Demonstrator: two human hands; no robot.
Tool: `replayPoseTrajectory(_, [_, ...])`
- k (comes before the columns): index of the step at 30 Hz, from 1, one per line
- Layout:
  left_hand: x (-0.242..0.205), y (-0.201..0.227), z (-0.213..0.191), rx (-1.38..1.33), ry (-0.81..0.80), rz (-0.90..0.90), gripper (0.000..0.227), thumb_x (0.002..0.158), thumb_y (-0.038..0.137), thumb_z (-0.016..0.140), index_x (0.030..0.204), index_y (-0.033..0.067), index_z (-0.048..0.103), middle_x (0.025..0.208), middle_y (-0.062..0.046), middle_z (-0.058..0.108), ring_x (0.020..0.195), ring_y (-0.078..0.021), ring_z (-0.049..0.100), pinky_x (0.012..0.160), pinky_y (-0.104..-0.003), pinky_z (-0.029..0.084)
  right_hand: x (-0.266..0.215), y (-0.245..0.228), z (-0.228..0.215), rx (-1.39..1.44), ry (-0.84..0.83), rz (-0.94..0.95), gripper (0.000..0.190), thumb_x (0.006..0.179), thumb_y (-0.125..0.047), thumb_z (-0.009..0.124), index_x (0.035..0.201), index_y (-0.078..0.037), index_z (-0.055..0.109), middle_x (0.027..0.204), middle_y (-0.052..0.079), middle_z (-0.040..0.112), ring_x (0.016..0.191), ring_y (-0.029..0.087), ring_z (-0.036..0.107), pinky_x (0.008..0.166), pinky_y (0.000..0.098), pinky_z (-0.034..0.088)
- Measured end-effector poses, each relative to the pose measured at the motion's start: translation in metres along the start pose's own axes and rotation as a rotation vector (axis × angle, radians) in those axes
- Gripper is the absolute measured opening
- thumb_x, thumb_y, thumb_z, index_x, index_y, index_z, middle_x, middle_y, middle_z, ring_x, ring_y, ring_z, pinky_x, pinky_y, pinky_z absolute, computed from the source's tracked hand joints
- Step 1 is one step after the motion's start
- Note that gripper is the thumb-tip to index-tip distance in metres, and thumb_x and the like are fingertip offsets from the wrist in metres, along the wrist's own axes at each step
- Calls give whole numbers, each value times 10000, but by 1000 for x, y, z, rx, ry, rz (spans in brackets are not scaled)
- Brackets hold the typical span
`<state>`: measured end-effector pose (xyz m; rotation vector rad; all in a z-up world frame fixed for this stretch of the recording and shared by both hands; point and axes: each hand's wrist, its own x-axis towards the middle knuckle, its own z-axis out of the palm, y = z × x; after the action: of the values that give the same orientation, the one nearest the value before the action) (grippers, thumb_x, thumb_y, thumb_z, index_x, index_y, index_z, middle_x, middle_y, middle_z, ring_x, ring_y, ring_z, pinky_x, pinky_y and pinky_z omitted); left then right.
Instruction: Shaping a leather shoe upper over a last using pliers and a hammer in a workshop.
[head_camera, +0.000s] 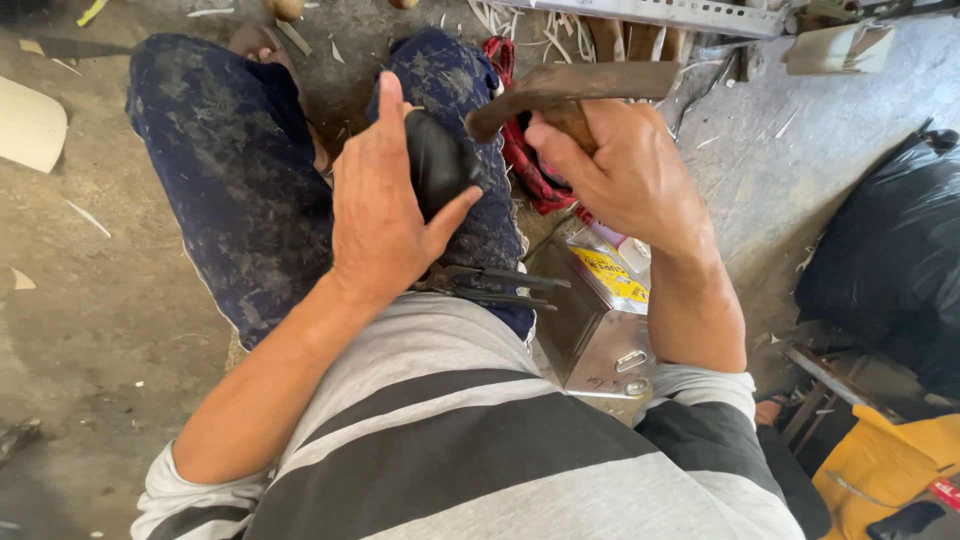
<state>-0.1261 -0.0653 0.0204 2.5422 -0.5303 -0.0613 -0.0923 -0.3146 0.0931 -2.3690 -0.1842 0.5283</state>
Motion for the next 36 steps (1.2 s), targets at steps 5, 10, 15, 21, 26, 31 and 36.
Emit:
replayPoseTrajectory(5, [4, -12, -6, -322, -52, -103, 1086, 1076, 488, 807, 1668, 106, -20, 1520, -139, 589, 1246, -302, 581, 1128, -435, 486, -10, -11, 9, 495, 233, 74, 145, 1150, -147, 495, 1062, -31, 506, 572, 30, 456, 480, 111, 443, 546, 255, 418])
replayPoseTrajectory(10, [3, -15, -8, -357, -88, -103, 1108, 1051, 437, 830, 1663, 101, -32, 1510, -148, 565, 1282, -327, 585, 1145, -455, 471, -9, -7, 24, 525, 63, 111, 121, 1117, -140, 502, 1058, -36, 522, 626, -8, 492, 485, 88, 447, 468, 254, 382])
replayPoseTrajectory(15, [2, -16, -10, -383, -89, -143, 1105, 1045, 452, 822, 1665, 109, -25, 1501, -134, 576, 1323, -306, 581, 1173, -445, 452, -11, -5, 29, 576, 178, 92, 113, 1141, -147, 482, 1062, -71, 507, 626, -13, 496, 473, 83, 456, 496, 236, 454])
replayPoseTrajectory(21, [6, -19, -8, -415, -81, -149, 1080, 1035, 508, 780, 1661, 123, -12, 1518, -169, 566, 1357, -309, 578, 1153, -459, 469, -7, 5, 41, 668, 89, 132, 218, 1123, -151, 491, 908, -116, 497, 607, -31, 496, 449, 61, 456, 500, 205, 458])
replayPoseTrajectory(26, [6, -22, -15, -542, -87, -167, 1045, 1003, 521, 762, 1653, 125, 46, 1561, -183, 530, 1432, -299, 548, 1214, -438, 427, -10, 19, 74, 963, 155, 438, 216, 1072, -231, 544, 896, -111, 510, 600, -1, 470, 429, 99, 450, 430, 208, 382])
replayPoseTrajectory(31, [0, -30, -71, -741, -21, -10, 882, 999, 371, 764, 1617, 91, 200, 1577, -197, 487, 1492, -338, 501, 1272, -450, 421, -20, 4, 66, 717, 229, 325, 137, 1097, -195, 489, 984, -116, 494, 608, -31, 465, 441, 70, 440, 474, 202, 393])
replayPoseTrajectory(36, [-30, -41, -108, -549, -4, 103, 620, 1051, 309, 691, 1555, 87, 405, 1574, -239, 377, 1435, -384, 470, 1176, -455, 444, -15, -14, 72, 356, 247, 241, 93, 1071, -209, 524, 1082, -117, 527, 689, -7, 600, 485, 102, 579, 545, 242, 503])
